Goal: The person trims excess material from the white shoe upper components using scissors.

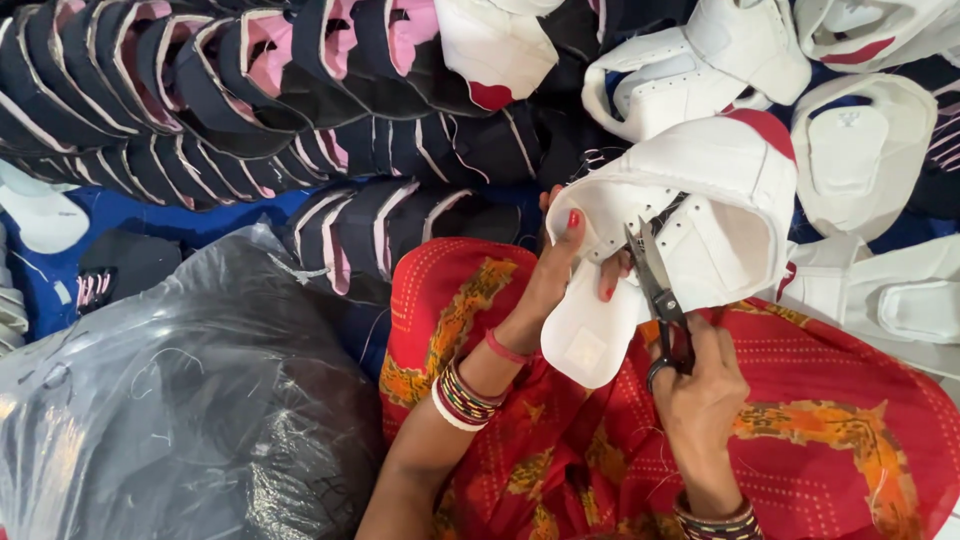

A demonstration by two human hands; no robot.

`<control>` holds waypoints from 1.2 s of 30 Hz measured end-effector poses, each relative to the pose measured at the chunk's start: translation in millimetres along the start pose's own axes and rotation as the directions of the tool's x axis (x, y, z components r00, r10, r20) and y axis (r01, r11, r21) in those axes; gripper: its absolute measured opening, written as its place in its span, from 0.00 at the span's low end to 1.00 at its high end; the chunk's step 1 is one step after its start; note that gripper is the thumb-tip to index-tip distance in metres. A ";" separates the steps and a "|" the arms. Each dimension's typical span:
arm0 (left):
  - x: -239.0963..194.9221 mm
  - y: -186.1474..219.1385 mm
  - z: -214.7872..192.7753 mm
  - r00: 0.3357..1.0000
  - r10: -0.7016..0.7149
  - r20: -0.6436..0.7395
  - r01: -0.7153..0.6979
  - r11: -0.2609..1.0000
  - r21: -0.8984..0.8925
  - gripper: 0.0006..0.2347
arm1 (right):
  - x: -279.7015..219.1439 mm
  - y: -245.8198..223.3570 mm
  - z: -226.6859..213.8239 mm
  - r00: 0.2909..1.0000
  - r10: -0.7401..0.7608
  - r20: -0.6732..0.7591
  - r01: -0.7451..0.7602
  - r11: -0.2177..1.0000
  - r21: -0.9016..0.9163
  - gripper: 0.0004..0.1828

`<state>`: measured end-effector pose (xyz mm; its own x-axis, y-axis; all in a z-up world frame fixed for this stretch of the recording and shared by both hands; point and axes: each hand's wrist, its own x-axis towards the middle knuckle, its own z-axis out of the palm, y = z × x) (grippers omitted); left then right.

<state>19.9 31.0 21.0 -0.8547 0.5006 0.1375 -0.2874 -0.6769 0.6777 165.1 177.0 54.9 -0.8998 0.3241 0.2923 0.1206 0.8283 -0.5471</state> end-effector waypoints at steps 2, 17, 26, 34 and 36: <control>-0.3 -1.8 -0.2 1.000 0.003 0.011 -0.003 1.000 -0.010 0.29 | 0.7 0.8 0.4 1.000 -0.004 -0.001 0.004 1.000 -0.002 0.22; -3.9 10.9 19.1 0.995 0.011 -0.099 -0.010 1.000 0.004 0.23 | 2.1 6.5 0.4 1.000 -0.005 0.010 0.006 0.999 -0.036 0.21; -3.7 13.2 2.7 0.997 -0.071 -0.022 0.069 0.994 -0.081 0.29 | -18.6 56.5 33.6 0.994 0.104 0.030 -0.107 0.898 0.426 0.10; -3.5 9.0 -10.8 0.994 -0.107 -0.010 0.106 0.994 -0.030 0.30 | -7.4 40.0 14.4 0.964 0.267 0.010 -0.191 0.661 0.726 0.14; -0.6 -17.4 -31.1 0.988 -0.029 -0.150 0.065 0.969 0.240 0.30 | -10.3 45.6 16.8 0.964 0.266 0.014 -0.196 0.672 0.715 0.15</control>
<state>12.0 25.7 -13.4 -0.9011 0.4335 0.0080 -0.2300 -0.4937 0.8386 172.8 203.8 13.8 -0.8408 0.5266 0.1253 -0.0426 0.1664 -0.9851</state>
